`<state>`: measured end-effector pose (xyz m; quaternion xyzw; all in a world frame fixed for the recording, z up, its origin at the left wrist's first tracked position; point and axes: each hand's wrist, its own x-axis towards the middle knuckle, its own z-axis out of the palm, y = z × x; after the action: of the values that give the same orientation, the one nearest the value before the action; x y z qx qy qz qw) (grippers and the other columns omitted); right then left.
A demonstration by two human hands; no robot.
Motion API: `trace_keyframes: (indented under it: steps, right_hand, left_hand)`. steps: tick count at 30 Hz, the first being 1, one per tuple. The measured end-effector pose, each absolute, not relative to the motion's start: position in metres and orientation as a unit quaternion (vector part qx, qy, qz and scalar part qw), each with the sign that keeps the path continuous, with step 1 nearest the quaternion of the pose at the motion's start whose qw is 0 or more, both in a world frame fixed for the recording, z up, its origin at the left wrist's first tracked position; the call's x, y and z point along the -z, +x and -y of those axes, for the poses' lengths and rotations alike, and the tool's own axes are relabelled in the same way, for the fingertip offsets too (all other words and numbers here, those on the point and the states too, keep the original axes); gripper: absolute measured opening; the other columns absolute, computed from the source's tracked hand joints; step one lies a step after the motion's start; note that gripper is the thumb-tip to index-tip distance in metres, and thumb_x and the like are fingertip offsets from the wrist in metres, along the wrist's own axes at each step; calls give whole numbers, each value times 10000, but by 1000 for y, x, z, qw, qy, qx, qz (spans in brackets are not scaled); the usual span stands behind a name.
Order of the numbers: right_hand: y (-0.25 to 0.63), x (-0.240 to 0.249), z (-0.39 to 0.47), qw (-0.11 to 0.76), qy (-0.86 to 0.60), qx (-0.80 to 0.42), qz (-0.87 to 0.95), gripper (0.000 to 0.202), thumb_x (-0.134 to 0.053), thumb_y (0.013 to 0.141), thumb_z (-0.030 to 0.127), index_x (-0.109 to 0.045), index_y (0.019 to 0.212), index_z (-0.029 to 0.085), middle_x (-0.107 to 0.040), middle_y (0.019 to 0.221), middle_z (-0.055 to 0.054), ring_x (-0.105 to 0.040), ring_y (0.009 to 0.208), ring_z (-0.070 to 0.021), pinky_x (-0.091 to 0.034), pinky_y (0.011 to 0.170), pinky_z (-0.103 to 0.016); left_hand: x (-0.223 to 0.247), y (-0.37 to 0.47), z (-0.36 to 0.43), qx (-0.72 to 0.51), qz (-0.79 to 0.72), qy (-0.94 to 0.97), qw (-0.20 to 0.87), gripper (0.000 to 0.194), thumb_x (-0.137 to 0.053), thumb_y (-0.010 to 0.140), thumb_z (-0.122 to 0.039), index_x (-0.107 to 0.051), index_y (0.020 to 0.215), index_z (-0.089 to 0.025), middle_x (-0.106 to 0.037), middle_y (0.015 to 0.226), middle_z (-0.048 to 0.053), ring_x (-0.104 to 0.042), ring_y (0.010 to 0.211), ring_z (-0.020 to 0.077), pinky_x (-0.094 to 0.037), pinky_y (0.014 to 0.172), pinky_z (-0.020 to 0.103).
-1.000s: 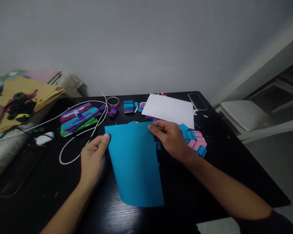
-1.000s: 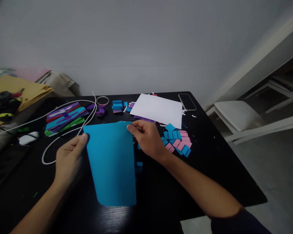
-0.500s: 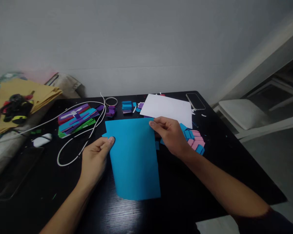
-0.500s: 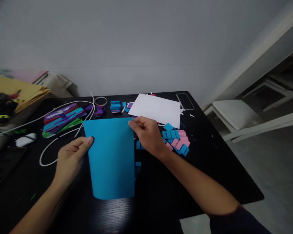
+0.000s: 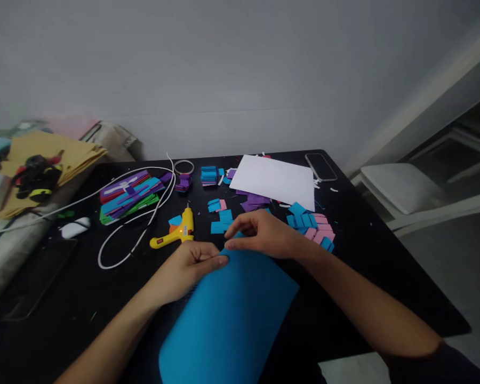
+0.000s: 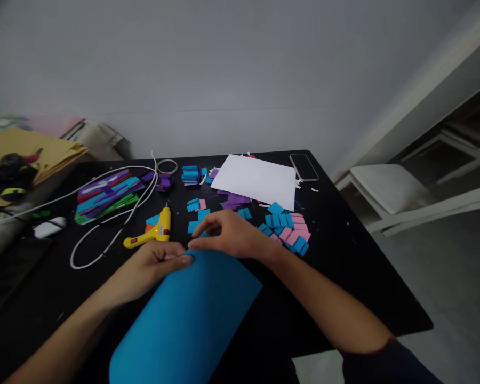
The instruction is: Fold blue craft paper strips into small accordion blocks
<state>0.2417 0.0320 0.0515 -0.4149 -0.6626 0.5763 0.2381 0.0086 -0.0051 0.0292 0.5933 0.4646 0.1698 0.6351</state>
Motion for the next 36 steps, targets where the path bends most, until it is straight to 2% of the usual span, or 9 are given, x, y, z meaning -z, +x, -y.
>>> trace_keyframes:
  steps: [4, 13, 17, 20, 23, 26, 31, 33, 36]
  right_hand:
    - [246, -49, -24, 266, -421, -559, 663, 204, -860, 815, 385, -807, 889, 201, -801, 932, -44, -750, 888, -201, -590, 832, -357]
    - [306, -38, -2, 302, -509, -540, 598, 243, -856, 794, 406, -752, 849, 194, -771, 878, -41, -728, 832, -189, -576, 810, -355]
    - [318, -37, 8, 149, -467, -603, 629, 277, -826, 829, 415, -748, 983, 198, -779, 915, -43, -743, 865, -198, -581, 838, -362]
    - [303, -38, 11, 49, -423, -603, 674, 430, -846, 812, 456, -750, 1151, 210, -779, 1044, -71, -740, 940, -219, -577, 843, -357]
    - [271, -33, 13, 137, -421, -588, 677, 451, -857, 804, 466, -747, 1154, 203, -758, 1125, -77, -716, 1019, -231, -558, 894, -355]
    - [249, -26, 14, 221, -430, -593, 644, 351, -865, 789, 464, -747, 942, 170, -754, 924, -50, -708, 876, -225, -559, 795, -349]
    - [257, -23, 23, 366, -467, -653, 470, 348, -868, 789, 436, -715, 980, 188, -776, 981, -53, -738, 883, -221, -600, 816, -371]
    - [264, -22, 29, 398, -467, -668, 422, 360, -877, 785, 419, -707, 1013, 199, -779, 1002, -56, -749, 898, -221, -613, 846, -388]
    - [270, -19, 37, 410, -468, -668, 409, 355, -895, 764, 383, -688, 998, 213, -776, 992, -44, -752, 888, -212, -622, 846, -382]
  left_hand:
    - [-31, 9, 12, -142, -467, 586, 647, 475, -639, 917, -599, -573, 722, -172, -469, 620, -51, -377, 553, 95, -315, 519, 226]
    - [-39, -36, 6, -144, -461, 614, 624, 369, -682, 922, -513, -667, 781, -172, -614, 718, -9, -565, 656, 131, -473, 658, 257]
    - [-37, -31, 0, -209, -490, 630, 565, 401, -675, 925, -511, -599, 715, -178, -529, 681, -35, -499, 632, 115, -428, 626, 237]
    - [-32, -11, -3, -190, -462, 650, 573, 369, -692, 912, -495, -595, 743, -182, -469, 651, -54, -405, 586, 103, -346, 551, 226]
    - [-32, 12, -6, -155, -428, 664, 594, 355, -707, 902, -463, -581, 732, -178, -437, 620, -65, -366, 559, 94, -298, 521, 222]
    - [-38, 21, -5, -186, -424, 669, 582, 346, -715, 897, -473, -628, 758, -169, -433, 612, -65, -357, 558, 92, -279, 513, 220]
    - [-39, 7, 14, -323, -470, 608, 553, 281, -730, 908, -441, -716, 1014, -181, -554, 661, -42, -501, 605, 108, -398, 555, 216]
    - [-32, 4, 27, -389, -480, 568, 544, 290, -774, 882, -352, -688, 1113, -199, -582, 674, -52, -555, 620, 111, -457, 593, 218]
    - [-23, 8, 43, -462, -473, 554, 507, 256, -781, 875, -270, -687, 1106, -209, -617, 693, -51, -575, 635, 104, -494, 632, 216]
